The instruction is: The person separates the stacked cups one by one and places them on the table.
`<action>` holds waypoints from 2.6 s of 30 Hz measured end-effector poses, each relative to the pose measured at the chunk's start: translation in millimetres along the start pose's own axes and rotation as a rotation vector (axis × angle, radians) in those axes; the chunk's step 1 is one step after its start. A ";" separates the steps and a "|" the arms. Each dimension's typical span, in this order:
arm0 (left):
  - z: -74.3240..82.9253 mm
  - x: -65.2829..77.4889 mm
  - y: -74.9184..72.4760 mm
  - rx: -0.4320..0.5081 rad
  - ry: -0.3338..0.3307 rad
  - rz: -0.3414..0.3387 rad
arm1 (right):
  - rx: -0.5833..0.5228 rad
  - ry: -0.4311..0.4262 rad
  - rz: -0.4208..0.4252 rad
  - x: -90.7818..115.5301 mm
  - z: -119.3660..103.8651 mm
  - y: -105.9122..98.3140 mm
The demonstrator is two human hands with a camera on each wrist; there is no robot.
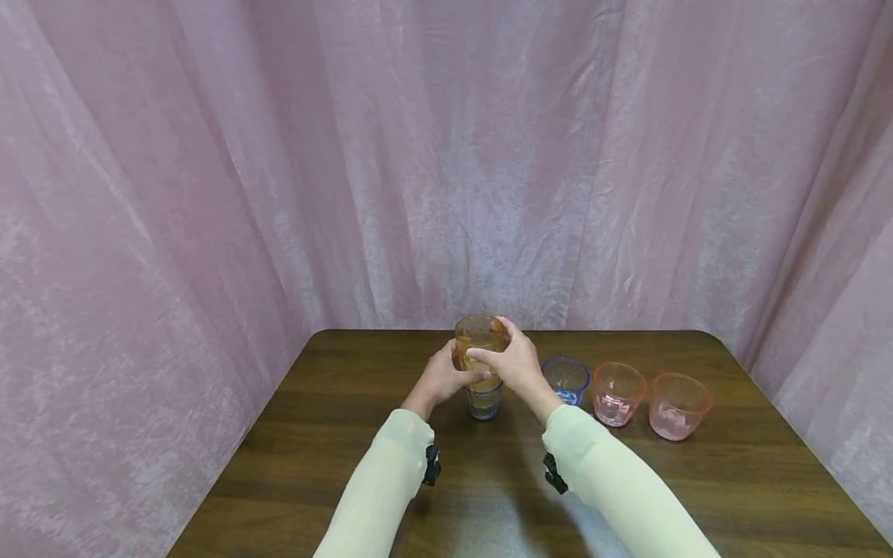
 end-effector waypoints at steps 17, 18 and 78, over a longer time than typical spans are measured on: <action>-1.4 1.1 -1.7 -0.017 -0.001 0.005 | 0.022 0.010 -0.017 0.1 6.4 2.4; -1.6 1.1 -1.8 -0.021 -0.003 0.006 | 0.026 0.010 -0.010 0.7 6.2 2.3; 6.1 -0.8 5.6 -0.028 0.003 0.067 | -0.030 -0.018 0.039 1.5 -18.3 -11.8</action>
Point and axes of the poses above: each hand's wrist, its own x-axis away from the middle knuckle, its own y-axis out of the palm, z = x × y, the point moved 9 cm from there along -x, towards the middle knuckle, and after that the axes turned 5 degrees about -y, right-handed, at the moved point
